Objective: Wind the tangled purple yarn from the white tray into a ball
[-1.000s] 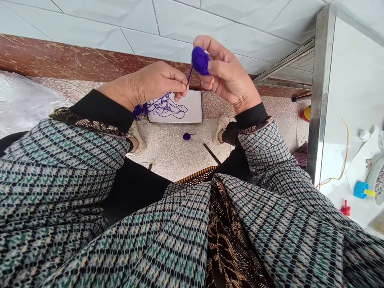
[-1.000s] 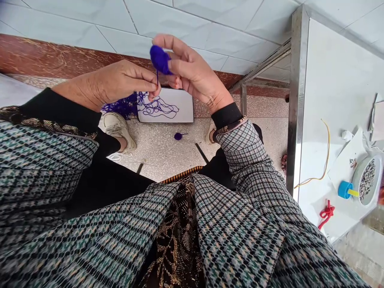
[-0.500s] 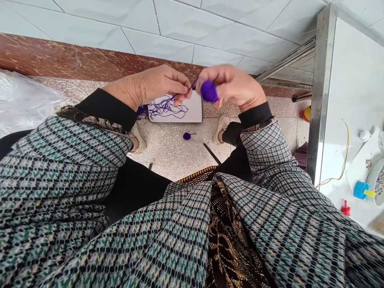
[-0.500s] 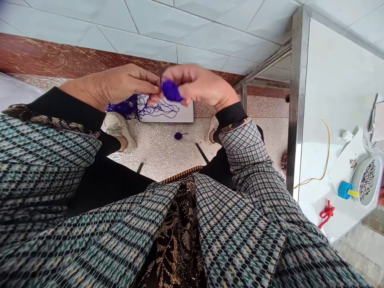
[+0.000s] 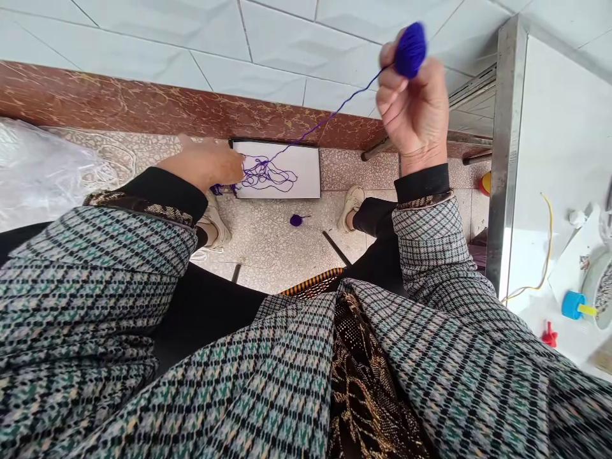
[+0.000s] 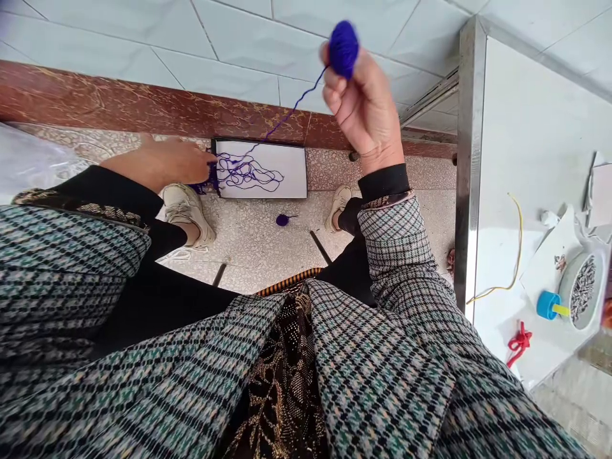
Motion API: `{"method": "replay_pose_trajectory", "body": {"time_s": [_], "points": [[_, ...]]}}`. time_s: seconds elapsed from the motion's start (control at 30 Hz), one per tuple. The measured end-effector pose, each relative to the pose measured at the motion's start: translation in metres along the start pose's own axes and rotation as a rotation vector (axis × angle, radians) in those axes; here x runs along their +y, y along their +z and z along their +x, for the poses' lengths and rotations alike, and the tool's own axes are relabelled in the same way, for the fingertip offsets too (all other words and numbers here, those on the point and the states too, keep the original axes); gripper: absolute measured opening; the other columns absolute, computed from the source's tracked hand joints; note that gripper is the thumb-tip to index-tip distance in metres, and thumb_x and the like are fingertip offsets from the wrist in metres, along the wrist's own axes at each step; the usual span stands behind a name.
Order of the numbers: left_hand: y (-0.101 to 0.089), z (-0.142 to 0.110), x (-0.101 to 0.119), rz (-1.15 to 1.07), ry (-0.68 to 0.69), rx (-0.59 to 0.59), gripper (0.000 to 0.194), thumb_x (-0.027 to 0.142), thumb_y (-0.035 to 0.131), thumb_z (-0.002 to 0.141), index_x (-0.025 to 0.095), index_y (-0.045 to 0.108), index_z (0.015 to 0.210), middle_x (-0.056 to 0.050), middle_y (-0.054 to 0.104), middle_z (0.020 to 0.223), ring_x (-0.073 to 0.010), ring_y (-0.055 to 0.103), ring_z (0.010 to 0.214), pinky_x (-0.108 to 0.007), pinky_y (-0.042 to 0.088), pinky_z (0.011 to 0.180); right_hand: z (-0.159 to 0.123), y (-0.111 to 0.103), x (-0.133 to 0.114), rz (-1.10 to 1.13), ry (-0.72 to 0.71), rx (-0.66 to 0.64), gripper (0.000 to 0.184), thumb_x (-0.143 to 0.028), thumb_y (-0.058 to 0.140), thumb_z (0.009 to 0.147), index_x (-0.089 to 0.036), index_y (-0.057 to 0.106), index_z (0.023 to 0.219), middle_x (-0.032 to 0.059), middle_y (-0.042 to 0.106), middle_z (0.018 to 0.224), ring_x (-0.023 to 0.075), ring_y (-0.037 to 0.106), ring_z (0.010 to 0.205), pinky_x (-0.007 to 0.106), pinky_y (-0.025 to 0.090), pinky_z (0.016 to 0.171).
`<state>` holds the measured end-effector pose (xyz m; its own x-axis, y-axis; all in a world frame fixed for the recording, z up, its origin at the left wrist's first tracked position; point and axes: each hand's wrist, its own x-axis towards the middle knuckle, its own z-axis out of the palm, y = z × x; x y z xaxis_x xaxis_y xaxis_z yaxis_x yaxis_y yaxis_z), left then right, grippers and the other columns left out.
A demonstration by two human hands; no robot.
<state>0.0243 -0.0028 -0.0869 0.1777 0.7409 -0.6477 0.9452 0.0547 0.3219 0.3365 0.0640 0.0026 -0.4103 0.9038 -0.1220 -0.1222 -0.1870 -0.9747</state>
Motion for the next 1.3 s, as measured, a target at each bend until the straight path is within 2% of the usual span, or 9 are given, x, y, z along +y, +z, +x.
{"method": "replay_pose_trajectory", "body": {"time_s": [0.07, 0.17, 0.33, 0.57, 0.7, 0.83, 0.97, 1.1, 1.3], "points": [[-0.006, -0.006, 0.011, -0.024, -0.023, 0.114, 0.07, 0.032, 0.062, 0.099, 0.001, 0.06, 0.162, -0.028, 0.049, 0.175, -0.05, 0.036, 0.164, -0.083, 0.008, 0.136, -0.002, 0.015, 0.009, 0.046, 0.046, -0.027, 0.045, -0.039, 0.081, 0.074, -0.027, 0.048, 0.104, -0.0003, 0.067, 0.1, 0.0127, 0.056, 0.077, 0.022, 0.047, 0.066], [-0.013, -0.015, 0.041, -0.433, 0.286, 0.21, 0.086, 0.036, 0.061, 0.098, 0.011, 0.038, 0.178, -0.014, 0.046, 0.18, -0.0317, 0.045, 0.162, -0.054, 0.031, 0.142, -0.007, 0.045, 0.022, 0.117, 0.102, -0.113, 0.042, -0.025, 0.078, 0.077, -0.023, 0.046, 0.103, -0.003, 0.06, 0.092, 0.0083, 0.046, 0.064, 0.02, 0.051, 0.067], [-0.011, -0.021, 0.082, -1.088, 0.634, 0.228, 0.036, 0.047, 0.078, 0.087, 0.026, 0.062, 0.112, -0.002, 0.075, 0.1, -0.0213, 0.069, 0.091, -0.04, 0.058, 0.097, -0.009, 0.067, 0.029, -0.02, 0.18, -0.115, 0.031, -0.027, 0.075, 0.088, -0.023, 0.052, 0.11, -0.001, 0.058, 0.089, 0.0138, 0.057, 0.076, 0.023, 0.055, 0.079], [-0.015, -0.033, 0.081, -0.548, 0.606, 0.22, 0.019, 0.034, 0.057, 0.099, 0.024, 0.066, 0.085, -0.001, 0.056, 0.067, -0.0206, 0.05, 0.076, -0.03, 0.044, 0.082, 0.013, 0.045, 0.047, -0.45, -0.049, 0.184, 0.023, -0.028, 0.069, 0.081, -0.026, 0.051, 0.095, 0.0048, 0.06, 0.091, 0.0201, 0.052, 0.082, 0.029, 0.05, 0.074], [-0.022, -0.031, 0.072, -0.485, 0.622, 0.156, 0.024, 0.036, 0.061, 0.096, 0.026, 0.062, 0.074, -0.001, 0.052, 0.062, -0.022, 0.05, 0.077, -0.031, 0.042, 0.079, 0.001, 0.042, 0.037, -0.804, 0.111, -0.151, 0.022, -0.012, 0.076, 0.079, -0.025, 0.058, 0.082, 0.0053, 0.061, 0.087, 0.021, 0.052, 0.086, 0.026, 0.045, 0.068], [-0.027, -0.024, 0.063, -0.511, 0.526, 0.299, 0.029, 0.039, 0.061, 0.096, 0.026, 0.054, 0.071, -0.001, 0.052, 0.064, -0.0211, 0.047, 0.077, -0.033, 0.043, 0.08, -0.011, 0.052, 0.021, -0.456, 0.373, -0.422, 0.017, -0.003, 0.073, 0.085, -0.017, 0.065, 0.089, 0.0005, 0.061, 0.079, 0.0118, 0.048, 0.067, 0.021, 0.041, 0.059], [-0.024, -0.02, 0.063, -0.674, 0.484, 0.216, 0.031, 0.052, 0.061, 0.095, 0.026, 0.056, 0.079, -0.002, 0.053, 0.07, -0.0209, 0.053, 0.071, -0.036, 0.044, 0.078, -0.003, 0.06, 0.032, -0.096, 0.227, -0.099, 0.007, -0.022, 0.06, 0.105, -0.021, 0.055, 0.11, -0.0015, 0.062, 0.09, 0.0103, 0.055, 0.071, 0.018, 0.054, 0.073], [-0.022, -0.026, 0.067, -0.651, 0.553, 0.08, 0.032, 0.055, 0.062, 0.093, 0.024, 0.062, 0.084, -0.004, 0.055, 0.074, -0.0214, 0.055, 0.073, -0.036, 0.044, 0.078, 0.01, 0.054, 0.048, -0.131, 0.141, 0.151, 0.016, -0.031, 0.064, 0.097, -0.025, 0.054, 0.107, 0.0006, 0.064, 0.088, 0.0161, 0.061, 0.08, 0.023, 0.056, 0.076], [-0.036, -0.033, 0.062, -0.616, 0.583, 0.081, 0.017, 0.037, 0.059, 0.083, 0.024, 0.06, 0.072, -0.003, 0.055, 0.07, -0.0195, 0.05, 0.07, -0.035, 0.04, 0.074, -0.011, 0.041, 0.013, -0.566, 0.319, -0.529, 0.022, -0.01, 0.079, 0.075, -0.021, 0.065, 0.088, 0.0023, 0.063, 0.084, 0.0151, 0.054, 0.073, 0.022, 0.044, 0.061]]}}
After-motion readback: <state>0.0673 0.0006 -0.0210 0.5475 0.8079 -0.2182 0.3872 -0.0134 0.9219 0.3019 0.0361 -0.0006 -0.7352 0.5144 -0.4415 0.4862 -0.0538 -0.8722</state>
